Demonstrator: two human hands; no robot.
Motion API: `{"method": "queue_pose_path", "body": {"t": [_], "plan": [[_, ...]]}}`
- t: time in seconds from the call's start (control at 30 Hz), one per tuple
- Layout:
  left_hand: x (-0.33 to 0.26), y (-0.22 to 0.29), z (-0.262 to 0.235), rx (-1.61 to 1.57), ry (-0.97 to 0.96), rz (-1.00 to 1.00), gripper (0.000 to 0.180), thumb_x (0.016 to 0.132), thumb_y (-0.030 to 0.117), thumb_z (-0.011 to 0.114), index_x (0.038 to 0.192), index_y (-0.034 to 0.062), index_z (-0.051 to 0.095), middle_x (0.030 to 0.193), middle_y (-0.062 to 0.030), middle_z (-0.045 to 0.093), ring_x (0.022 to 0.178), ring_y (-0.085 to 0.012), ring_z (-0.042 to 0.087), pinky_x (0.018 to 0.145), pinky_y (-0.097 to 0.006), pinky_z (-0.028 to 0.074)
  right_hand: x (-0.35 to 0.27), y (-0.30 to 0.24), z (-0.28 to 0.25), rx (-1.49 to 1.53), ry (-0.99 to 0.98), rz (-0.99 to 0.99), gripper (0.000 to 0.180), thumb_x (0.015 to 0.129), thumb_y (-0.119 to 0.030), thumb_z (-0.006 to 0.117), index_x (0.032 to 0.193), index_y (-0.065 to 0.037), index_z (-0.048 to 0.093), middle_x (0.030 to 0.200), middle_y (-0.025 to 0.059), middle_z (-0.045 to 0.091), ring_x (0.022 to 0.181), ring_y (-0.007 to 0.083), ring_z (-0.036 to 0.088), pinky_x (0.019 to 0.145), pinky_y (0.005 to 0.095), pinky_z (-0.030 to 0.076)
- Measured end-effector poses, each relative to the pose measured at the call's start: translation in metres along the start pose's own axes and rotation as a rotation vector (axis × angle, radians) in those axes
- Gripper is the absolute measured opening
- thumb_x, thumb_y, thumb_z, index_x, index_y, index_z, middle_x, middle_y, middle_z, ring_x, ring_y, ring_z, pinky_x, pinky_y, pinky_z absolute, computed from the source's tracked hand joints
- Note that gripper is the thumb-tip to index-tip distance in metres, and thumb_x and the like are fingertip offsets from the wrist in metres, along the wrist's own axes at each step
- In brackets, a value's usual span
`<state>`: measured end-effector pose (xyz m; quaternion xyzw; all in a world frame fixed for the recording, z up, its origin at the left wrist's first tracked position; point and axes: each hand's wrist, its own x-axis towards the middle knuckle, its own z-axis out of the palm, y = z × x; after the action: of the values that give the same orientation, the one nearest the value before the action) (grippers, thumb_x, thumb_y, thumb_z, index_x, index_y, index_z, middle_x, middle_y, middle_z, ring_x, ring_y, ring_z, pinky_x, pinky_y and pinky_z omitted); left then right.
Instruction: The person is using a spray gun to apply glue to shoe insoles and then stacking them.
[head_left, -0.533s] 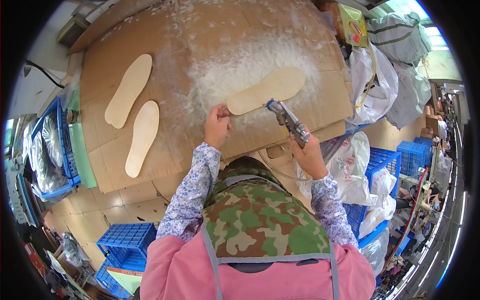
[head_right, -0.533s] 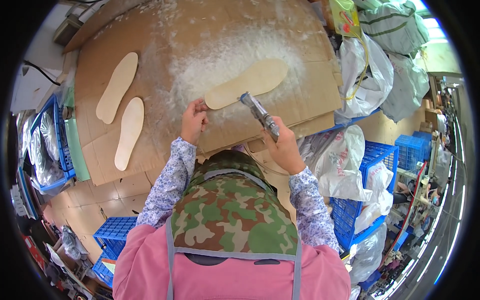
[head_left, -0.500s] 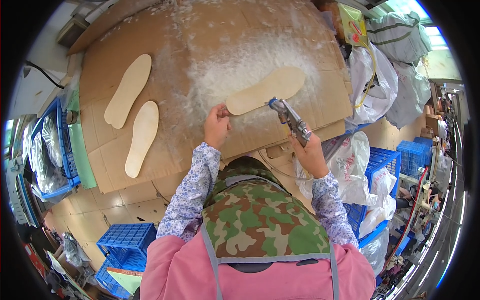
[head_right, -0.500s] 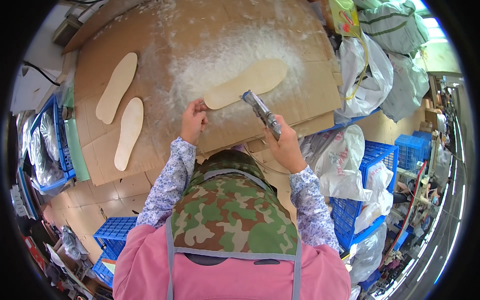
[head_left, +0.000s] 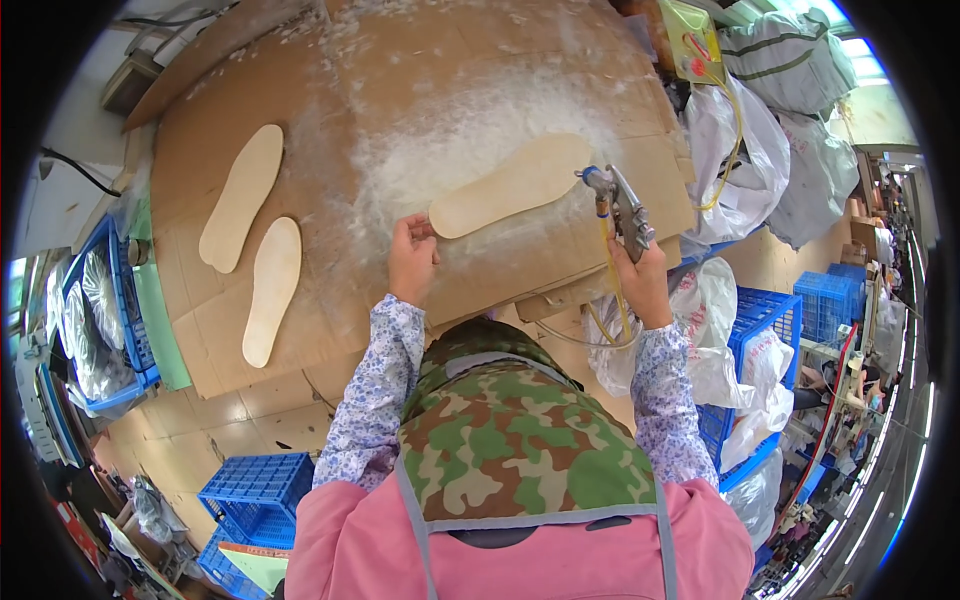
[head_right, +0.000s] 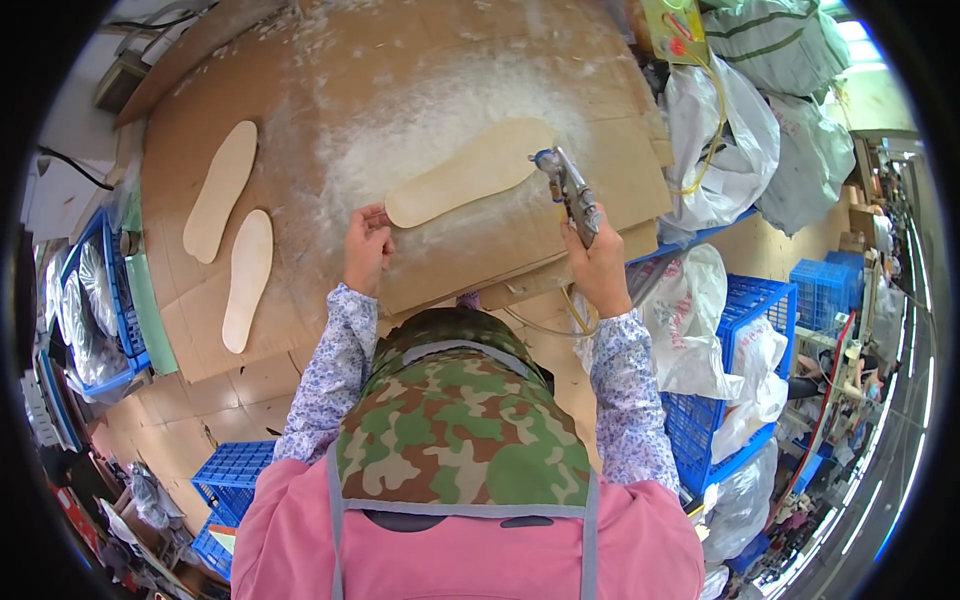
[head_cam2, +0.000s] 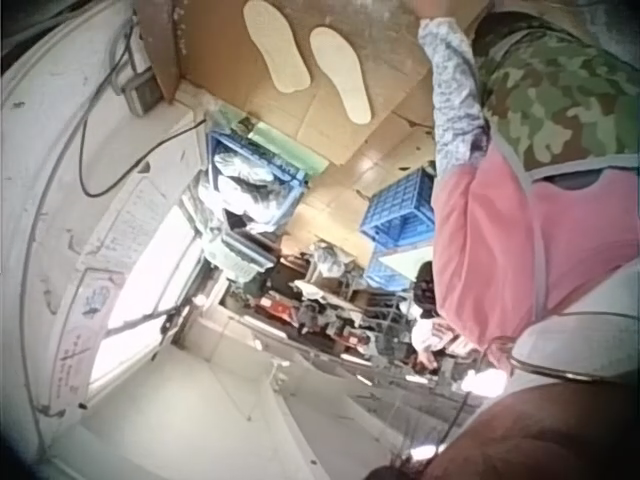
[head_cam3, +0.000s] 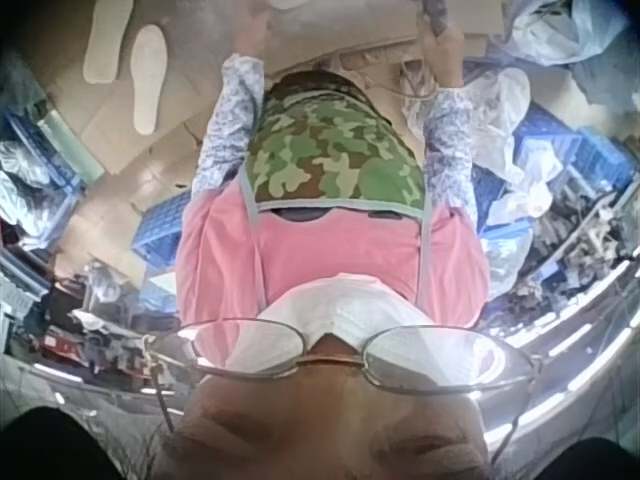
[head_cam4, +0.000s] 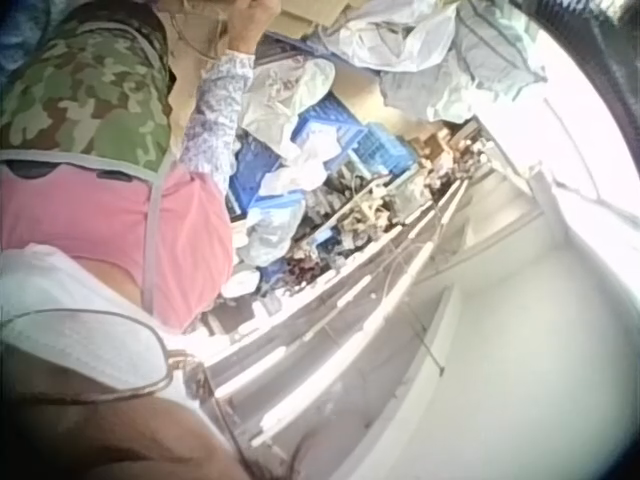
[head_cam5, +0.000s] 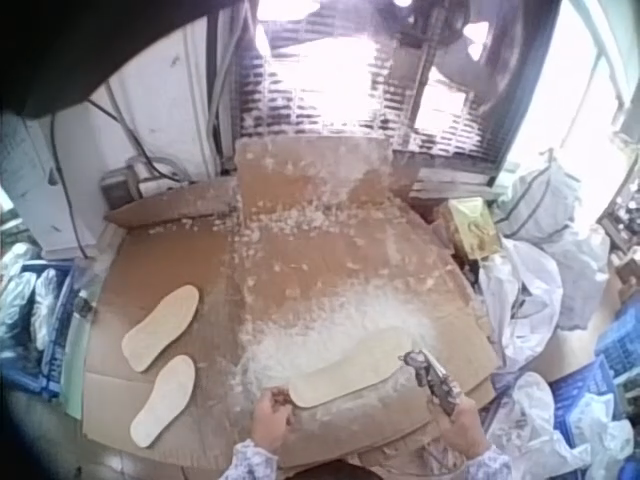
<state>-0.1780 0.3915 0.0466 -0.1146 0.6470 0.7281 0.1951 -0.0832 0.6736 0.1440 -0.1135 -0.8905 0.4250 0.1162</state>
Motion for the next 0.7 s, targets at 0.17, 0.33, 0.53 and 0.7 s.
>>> {"method": "queue_pose_path", "body": {"t": [0.17,0.33,0.53,0.7], "plan": [[0.01,0.003,0.005,0.009,0.053,0.028,0.029,0.08,-0.003,0.048,0.109,-0.0003,0.046,0.096,-0.009,0.054,0.063,-0.0104,0.049,0.055,-0.023,0.043,-0.006,0.011,-0.01,0.034,0.007,0.096,0.018,0.084,-0.004,0.06,0.1,0.002,0.053,0.081,0.0112,0.061,0.067,0.0198,0.056,0.064,0.0293,0.045],[0.016,0.011,0.007,0.127,0.041,0.006,0.034,0.079,-0.002,0.049,0.113,-0.0018,0.046,0.091,-0.0084,0.056,0.065,-0.0106,0.051,0.056,-0.024,0.044,-0.029,0.001,-0.004,0.043,-0.105,0.133,0.019,0.085,-0.005,0.06,0.102,0.0,0.053,0.077,0.0124,0.059,0.066,0.0188,0.054,0.064,0.0281,0.044],[0.018,0.006,0.001,0.114,-0.031,0.015,0.045,0.076,0.001,0.039,0.121,-0.0006,0.044,0.094,-0.0096,0.055,0.059,-0.0079,0.049,0.043,-0.019,0.036,-0.047,-0.031,0.011,0.095,-0.245,0.143,0.022,0.084,-0.003,0.06,0.104,-0.001,0.052,0.077,0.0122,0.059,0.069,0.021,0.058,0.065,0.0294,0.045],[0.016,0.006,0.002,0.109,-0.004,0.009,0.044,0.077,-0.001,0.036,0.119,-0.0034,0.046,0.095,-0.0137,0.06,0.061,-0.0111,0.05,0.055,-0.025,0.043,-0.056,-0.051,0.028,0.206,-0.335,0.081,0.025,0.084,-0.003,0.06,0.107,-0.002,0.052,0.082,0.0106,0.06,0.074,0.0198,0.059,0.07,0.0286,0.046]]}}
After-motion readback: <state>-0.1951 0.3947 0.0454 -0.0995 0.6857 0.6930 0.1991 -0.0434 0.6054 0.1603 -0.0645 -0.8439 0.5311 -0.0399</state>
